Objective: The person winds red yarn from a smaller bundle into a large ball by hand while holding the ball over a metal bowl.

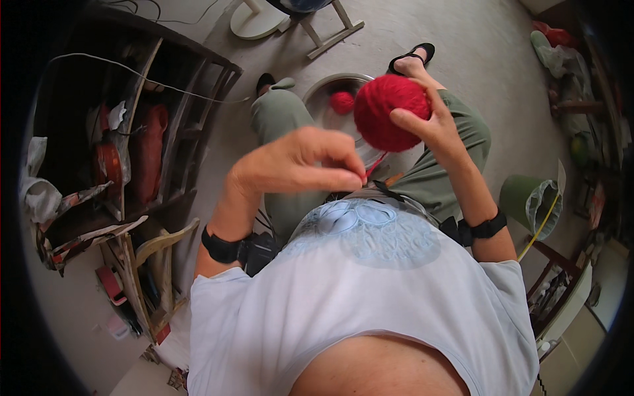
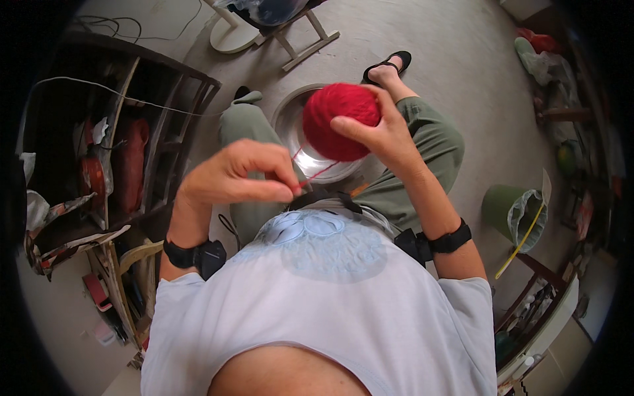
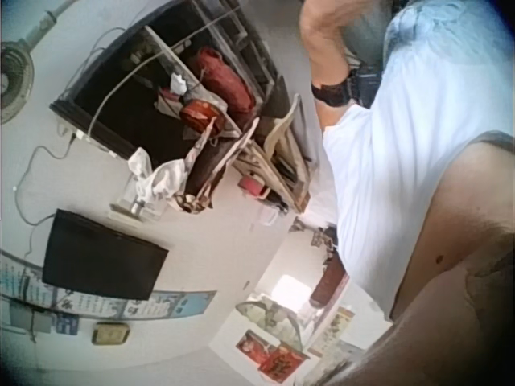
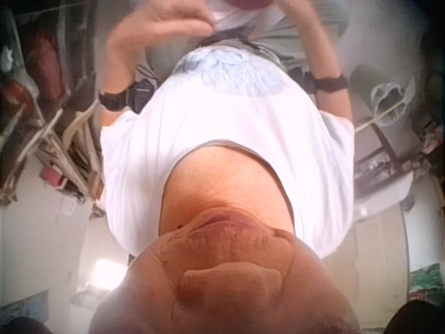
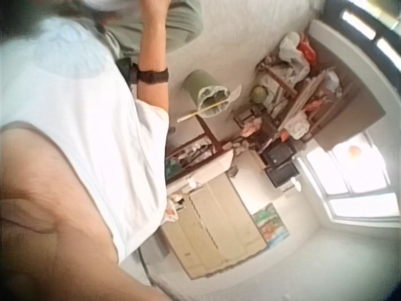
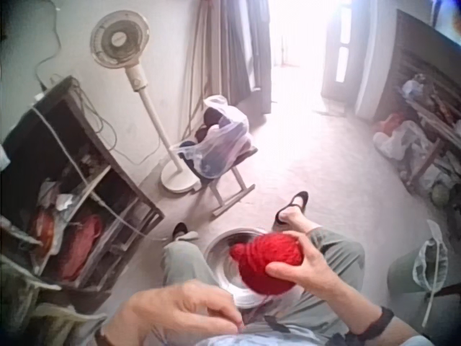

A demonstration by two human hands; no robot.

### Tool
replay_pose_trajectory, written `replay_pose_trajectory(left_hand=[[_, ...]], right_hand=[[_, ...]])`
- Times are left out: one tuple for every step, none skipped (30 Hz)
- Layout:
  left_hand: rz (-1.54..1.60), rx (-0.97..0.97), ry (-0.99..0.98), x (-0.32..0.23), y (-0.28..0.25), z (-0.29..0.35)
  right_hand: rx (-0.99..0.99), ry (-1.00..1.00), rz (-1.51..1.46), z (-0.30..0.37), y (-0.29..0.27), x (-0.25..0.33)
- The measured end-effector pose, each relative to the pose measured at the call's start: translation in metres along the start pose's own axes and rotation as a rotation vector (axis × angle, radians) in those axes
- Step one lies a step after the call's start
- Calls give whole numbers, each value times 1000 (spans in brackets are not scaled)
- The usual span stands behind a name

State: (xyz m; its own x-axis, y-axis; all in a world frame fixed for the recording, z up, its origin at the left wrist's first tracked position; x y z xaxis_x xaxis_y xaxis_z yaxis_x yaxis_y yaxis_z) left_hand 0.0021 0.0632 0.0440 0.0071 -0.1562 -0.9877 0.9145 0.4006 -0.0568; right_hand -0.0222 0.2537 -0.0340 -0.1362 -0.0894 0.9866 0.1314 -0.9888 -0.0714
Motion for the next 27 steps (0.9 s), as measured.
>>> replay_pose_trajectory(left_hand=[[-24, -32, 77, -12, -8, -1], [21, -90, 73, -15, -17, -4], [-65, -93, 87, -11, -27, -7], [12, -144, 53, -6, -33, -8], [89, -196, 19, 0, -37, -11], [93, -242, 29, 10, -40, -14], [94, -239, 31, 21, -36, -18], [130, -248, 12, 35, -33, -19], [166, -258, -7, 47, -31, -20], [201, -262, -4, 52, -27, -20], [203, -261, -5, 57, -24, -19], [215, -253, -27, 63, -21, -19], [226, -246, -49, 67, -19, -19], [215, -257, -63, 69, -19, -17], [215, -257, -64, 70, -20, -16], [214, -269, -81, 73, -21, -15], [213, -281, -98, 76, -22, -15], [213, -280, -98, 77, -22, -16], [248, -284, -97, 78, -22, -17], [284, -287, -96, 80, -23, -18], [282, -287, -94, 82, -24, -19], [289, -340, -87, 87, -30, -19], [297, -393, -80, 92, -34, -18], [275, -424, -79, 98, -37, -15], [275, -421, -79, 105, -34, -15], [292, -432, -78, 111, -30, -13], [310, -443, -77, 115, -27, -11]], right_hand=[[66, 30, 34, 3, 7, 0], [149, 82, -16, 6, 16, -2], [232, 134, -67, 9, 23, -2], [331, 207, -119, 15, 32, 0], [333, 208, -119, 16, 31, 4], [437, 277, -141, 21, 39, 4], [535, 348, -163, 27, 45, 1], [571, 381, -214, 30, 49, -1], [573, 381, -214, 31, 49, -3], [580, 373, -180, 34, 48, -6], [588, 364, -145, 36, 47, -11], [607, 337, -118, 39, 47, -17], [607, 337, -119, 43, 49, -22], [587, 280, -70, 47, 50, -23], [567, 223, -21, 49, 51, -22], [547, 208, -28, 50, 53, -22], [546, 208, -27, 49, 53, -20], [541, 240, -4, 48, 52, -19], [537, 270, 20, 47, 51, -19], [536, 268, 21, 45, 50, -19], [552, 265, -82, 43, 49, -18], [566, 262, -185, 41, 47, -17], [565, 260, -183, 40, 43, -18], [522, 225, -352, 37, 36, -14], [474, 191, -522, 34, 31, -11], [414, 204, -578, 30, 25, -2], [414, 73, -726, 28, 20, 6]])
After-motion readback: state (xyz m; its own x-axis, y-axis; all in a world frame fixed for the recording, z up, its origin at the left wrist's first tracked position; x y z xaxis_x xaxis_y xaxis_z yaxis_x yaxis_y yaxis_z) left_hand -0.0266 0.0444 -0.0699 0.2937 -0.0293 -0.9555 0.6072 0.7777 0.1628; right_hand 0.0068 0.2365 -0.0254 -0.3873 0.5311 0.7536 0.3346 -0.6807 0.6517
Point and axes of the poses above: each hand's wrist, its own z-axis away from the middle knuckle, its own y-axis out of the palm, x = y × z, the point moved 8 cm from there along -z, towards the middle knuckle, and after that the axes turned 4 degrees about x, right-handed, at the moved point
